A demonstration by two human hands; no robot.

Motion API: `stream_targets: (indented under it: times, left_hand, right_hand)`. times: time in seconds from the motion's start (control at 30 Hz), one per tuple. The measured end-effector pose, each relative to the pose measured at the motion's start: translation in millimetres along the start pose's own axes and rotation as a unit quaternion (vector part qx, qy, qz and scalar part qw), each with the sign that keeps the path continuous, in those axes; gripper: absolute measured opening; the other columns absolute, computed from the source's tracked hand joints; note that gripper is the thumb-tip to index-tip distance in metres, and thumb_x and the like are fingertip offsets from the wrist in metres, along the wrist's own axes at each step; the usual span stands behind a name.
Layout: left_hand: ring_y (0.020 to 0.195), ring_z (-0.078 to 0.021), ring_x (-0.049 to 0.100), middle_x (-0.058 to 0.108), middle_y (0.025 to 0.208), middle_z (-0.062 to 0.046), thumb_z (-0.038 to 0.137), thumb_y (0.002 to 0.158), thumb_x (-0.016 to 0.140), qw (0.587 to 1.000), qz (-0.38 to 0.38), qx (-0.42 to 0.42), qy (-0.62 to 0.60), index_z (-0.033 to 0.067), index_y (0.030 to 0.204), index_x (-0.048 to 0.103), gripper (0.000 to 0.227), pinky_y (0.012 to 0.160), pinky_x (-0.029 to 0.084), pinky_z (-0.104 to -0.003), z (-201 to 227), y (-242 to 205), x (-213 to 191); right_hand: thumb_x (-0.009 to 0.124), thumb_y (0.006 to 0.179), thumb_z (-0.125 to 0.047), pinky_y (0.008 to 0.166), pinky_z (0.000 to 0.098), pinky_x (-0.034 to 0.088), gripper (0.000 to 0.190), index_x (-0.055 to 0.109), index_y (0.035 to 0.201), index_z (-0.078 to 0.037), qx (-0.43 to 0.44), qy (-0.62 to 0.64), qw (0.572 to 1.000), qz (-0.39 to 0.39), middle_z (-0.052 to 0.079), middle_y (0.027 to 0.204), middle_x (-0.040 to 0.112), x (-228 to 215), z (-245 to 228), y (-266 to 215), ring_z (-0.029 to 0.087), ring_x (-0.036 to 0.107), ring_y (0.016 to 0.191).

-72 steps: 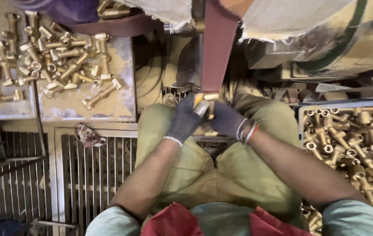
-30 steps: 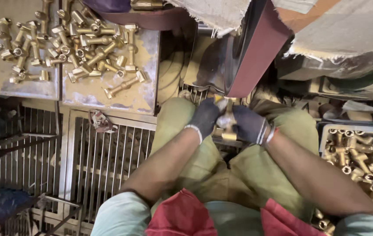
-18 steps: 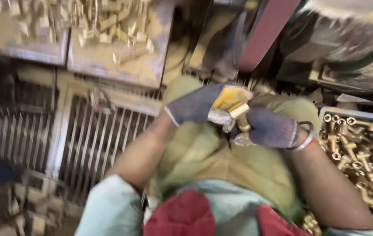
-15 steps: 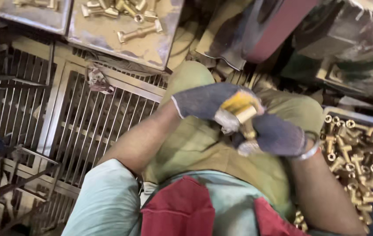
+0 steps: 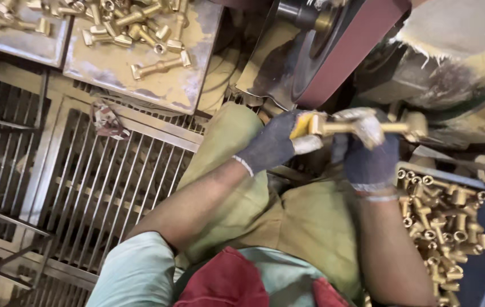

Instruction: The person sits cross-legged and repeatedly picks up brass-colored metal fittings from a blue bin. They press each fitting against a moving belt sander to smooth its surface, then place it into a metal tray. The process is repeated continuously throughout the clip.

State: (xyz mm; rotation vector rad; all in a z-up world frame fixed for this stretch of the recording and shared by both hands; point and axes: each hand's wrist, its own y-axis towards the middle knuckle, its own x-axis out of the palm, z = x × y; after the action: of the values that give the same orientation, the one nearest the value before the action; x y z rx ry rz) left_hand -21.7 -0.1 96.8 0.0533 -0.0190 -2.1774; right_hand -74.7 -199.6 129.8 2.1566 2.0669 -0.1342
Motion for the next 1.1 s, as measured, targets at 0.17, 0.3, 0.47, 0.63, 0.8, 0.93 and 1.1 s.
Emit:
stream_targets:
  times: [0.17, 0.3, 0.47, 0.63, 0.8, 0.93, 1.1]
  left_hand:
    - [0.070, -0.0116, 0.053, 0.066, 0.084, 0.001, 0.013, 0.092, 0.069, 0.923, 0.063, -0.296, -0.236, 0.0051, 0.112, 0.070, 0.022, 0.063, 0.044, -0.030, -60, 26, 15]
    - [0.064, -0.0101, 0.055, 0.063, 0.077, 0.000, 0.014, 0.092, 0.070, 0.906, 0.114, -0.331, -0.236, 0.0063, 0.100, 0.069, 0.011, 0.058, 0.044, -0.029, -91, 35, 20]
    - [0.061, -0.0088, 0.047, 0.063, 0.077, 0.003, 0.012, 0.089, 0.070, 0.849, 0.167, -0.360, -0.350, 0.0066, 0.100, 0.072, 0.013, 0.056, 0.038, -0.027, -114, 45, 31]
    - [0.061, -0.0097, 0.044, 0.059, 0.074, 0.001, 0.014, 0.093, 0.071, 0.866, 0.159, -0.374, -0.292, 0.0028, 0.099, 0.071, 0.013, 0.056, 0.036, -0.028, -104, 47, 25]
    - [0.065, -0.0108, 0.047, 0.057, 0.076, 0.001, 0.014, 0.095, 0.068, 0.842, 0.145, -0.437, -0.282, 0.0037, 0.102, 0.068, 0.012, 0.053, 0.036, -0.035, -91, 33, 24]
    - [0.070, -0.0142, 0.050, 0.061, 0.083, -0.003, 0.013, 0.095, 0.069, 0.854, 0.169, -0.400, -0.285, 0.0022, 0.108, 0.070, 0.017, 0.060, 0.040, -0.034, -73, 53, 17]
    - [0.088, -0.0186, 0.057, 0.065, 0.100, -0.008, 0.014, 0.097, 0.070, 0.973, 0.083, -0.165, -0.136, 0.0011, 0.122, 0.068, 0.028, 0.077, 0.046, -0.035, -30, 19, 6]
  right_hand:
    - [0.062, 0.098, -0.036, 0.044, 0.0322, 0.039, 0.027, 0.064, 0.090, -0.011, 0.310, 0.268, 0.902, 0.139, 0.004, 0.067, 0.061, 18, 54, 37, 0.020, 0.053, 0.051]
    - [0.056, 0.100, -0.037, 0.045, 0.0323, 0.039, 0.028, 0.060, 0.087, -0.012, 0.349, 0.339, 0.867, 0.107, 0.004, 0.067, 0.061, 14, 92, 53, 0.019, 0.055, 0.054]
    - [0.050, 0.101, -0.037, 0.048, 0.0320, 0.040, 0.029, 0.058, 0.086, -0.014, 0.398, 0.378, 0.821, 0.156, 0.003, 0.067, 0.060, 19, 122, 55, 0.018, 0.057, 0.057]
    - [0.050, 0.102, -0.038, 0.048, 0.0320, 0.040, 0.028, 0.060, 0.087, -0.016, 0.405, 0.378, 0.810, 0.192, 0.001, 0.068, 0.059, 26, 129, 47, 0.017, 0.056, 0.058]
    - [0.056, 0.102, -0.039, 0.053, 0.0307, 0.044, 0.026, 0.063, 0.095, -0.015, 0.389, 0.428, 0.790, 0.203, 0.000, 0.074, 0.061, 30, 134, 22, 0.015, 0.057, 0.063]
    - [0.062, 0.102, -0.036, 0.054, 0.0299, 0.043, 0.020, 0.063, 0.100, -0.015, 0.334, 0.476, 0.796, 0.166, -0.002, 0.077, 0.063, 40, 112, 44, 0.013, 0.058, 0.065]
    - [0.062, 0.102, -0.033, 0.069, 0.0334, 0.048, 0.019, 0.059, 0.109, -0.016, 0.223, 0.248, 0.932, 0.142, 0.002, 0.094, 0.066, 29, 52, 10, 0.017, 0.061, 0.081]
